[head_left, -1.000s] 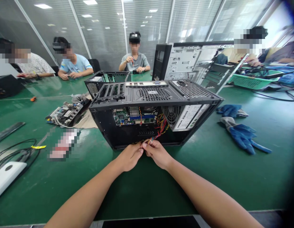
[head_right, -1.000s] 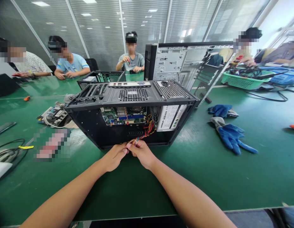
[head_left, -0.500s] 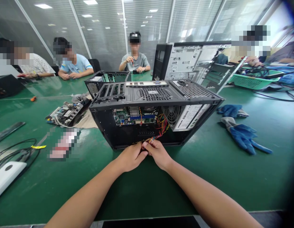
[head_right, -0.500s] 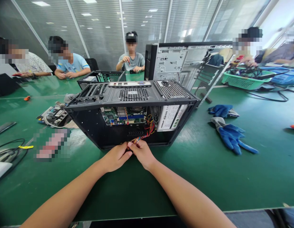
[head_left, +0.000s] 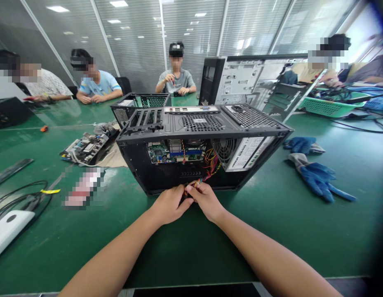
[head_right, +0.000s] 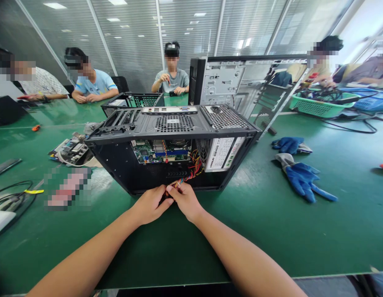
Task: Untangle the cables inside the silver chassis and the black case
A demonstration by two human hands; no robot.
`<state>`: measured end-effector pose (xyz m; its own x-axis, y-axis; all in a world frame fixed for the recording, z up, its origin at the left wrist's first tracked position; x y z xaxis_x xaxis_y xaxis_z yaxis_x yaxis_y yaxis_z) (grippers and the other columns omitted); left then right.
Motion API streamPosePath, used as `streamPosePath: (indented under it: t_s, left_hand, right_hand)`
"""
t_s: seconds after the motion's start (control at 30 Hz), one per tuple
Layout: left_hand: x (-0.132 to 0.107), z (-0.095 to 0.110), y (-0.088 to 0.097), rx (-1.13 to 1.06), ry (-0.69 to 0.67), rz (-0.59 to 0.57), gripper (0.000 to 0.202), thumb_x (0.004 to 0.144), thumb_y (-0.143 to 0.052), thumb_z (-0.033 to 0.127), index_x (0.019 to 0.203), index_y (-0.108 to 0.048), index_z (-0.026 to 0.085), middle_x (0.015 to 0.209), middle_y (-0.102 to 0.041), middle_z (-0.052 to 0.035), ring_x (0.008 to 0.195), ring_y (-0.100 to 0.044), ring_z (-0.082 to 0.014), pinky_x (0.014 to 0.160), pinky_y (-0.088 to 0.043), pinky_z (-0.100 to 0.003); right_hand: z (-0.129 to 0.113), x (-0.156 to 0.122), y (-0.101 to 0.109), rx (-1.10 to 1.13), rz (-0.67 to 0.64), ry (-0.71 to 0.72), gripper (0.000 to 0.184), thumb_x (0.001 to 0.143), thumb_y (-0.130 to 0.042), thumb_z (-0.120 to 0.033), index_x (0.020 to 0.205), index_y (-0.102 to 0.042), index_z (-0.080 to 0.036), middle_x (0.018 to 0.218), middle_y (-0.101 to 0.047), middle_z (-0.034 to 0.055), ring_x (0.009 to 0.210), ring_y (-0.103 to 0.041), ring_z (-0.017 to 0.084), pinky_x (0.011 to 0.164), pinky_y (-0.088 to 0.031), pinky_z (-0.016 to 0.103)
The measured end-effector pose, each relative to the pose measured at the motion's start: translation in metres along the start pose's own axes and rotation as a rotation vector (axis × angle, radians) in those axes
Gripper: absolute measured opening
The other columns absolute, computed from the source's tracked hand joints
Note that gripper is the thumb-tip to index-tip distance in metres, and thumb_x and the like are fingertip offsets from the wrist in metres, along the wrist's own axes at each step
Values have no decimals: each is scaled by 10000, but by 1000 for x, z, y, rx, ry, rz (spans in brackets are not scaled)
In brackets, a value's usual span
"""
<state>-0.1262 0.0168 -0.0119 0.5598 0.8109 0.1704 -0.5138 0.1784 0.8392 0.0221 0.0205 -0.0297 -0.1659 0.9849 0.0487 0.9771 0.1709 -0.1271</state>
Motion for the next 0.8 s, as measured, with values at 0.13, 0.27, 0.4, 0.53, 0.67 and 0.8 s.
streamPosePath:
  t_s: [0.13,0.27,0.4,0.53,0.67,0.8]
  left_hand:
    - [0,4,6,-144,-91,-50,176,980,-327,278,956,-475,186,906,-611,-54,795,-592,-179,713,-448,-303]
    - [-1,1,3,-77,-49,-34,181,971,-359,330,936,-463,186,877,-599,-55,754,-585,-184,680,-447,-308]
    - [0,-1,-4,40,-27,-26,233,940,-435,420,935,-462,189,845,-593,-48,715,-590,-191,628,-441,-306]
    - [1,-1,-5,94,-18,1,295,918,-473,481,918,-474,186,826,-598,-52,714,-599,-199,627,-449,-312]
    - [1,-2,-5,73,-18,53,338,892,-512,527,889,-489,191,801,-600,-41,710,-600,-191,628,-447,-300]
    - [0,-3,-6,39,2,82,330,880,-534,518,863,-481,193,781,-588,-31,679,-573,-175,609,-416,-285]
  right_hand:
    - [0,0,1,16,-3,-18,323,802,-654,-471,698,-569,-176,555,-395,-52,524,-337,96,516,-271,262]
    - [2,0,1,-2,27,-3,343,790,-660,-489,692,-544,-181,586,-414,-43,553,-351,105,527,-288,265]
    - [7,1,3,-63,77,11,363,798,-649,-479,655,-483,-190,607,-415,-35,577,-366,116,539,-301,269]
    - [9,1,5,-109,86,23,344,818,-630,-454,660,-467,-195,618,-397,-35,582,-360,117,542,-302,268]
    - [7,-1,3,-101,85,24,353,816,-624,-460,653,-450,-200,613,-396,-37,577,-355,118,544,-303,271]
    - [5,-1,2,-83,85,35,352,813,-628,-457,653,-448,-201,611,-398,-38,579,-357,118,547,-304,270]
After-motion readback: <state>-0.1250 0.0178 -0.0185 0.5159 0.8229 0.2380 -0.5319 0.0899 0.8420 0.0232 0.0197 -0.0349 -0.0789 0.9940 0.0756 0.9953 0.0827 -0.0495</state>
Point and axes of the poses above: each hand's wrist, its own x-axis towards the middle knuckle, its own y-axis out of the back of the hand, z = x × y, the point moved 2 cm from there along x, towards the middle knuckle
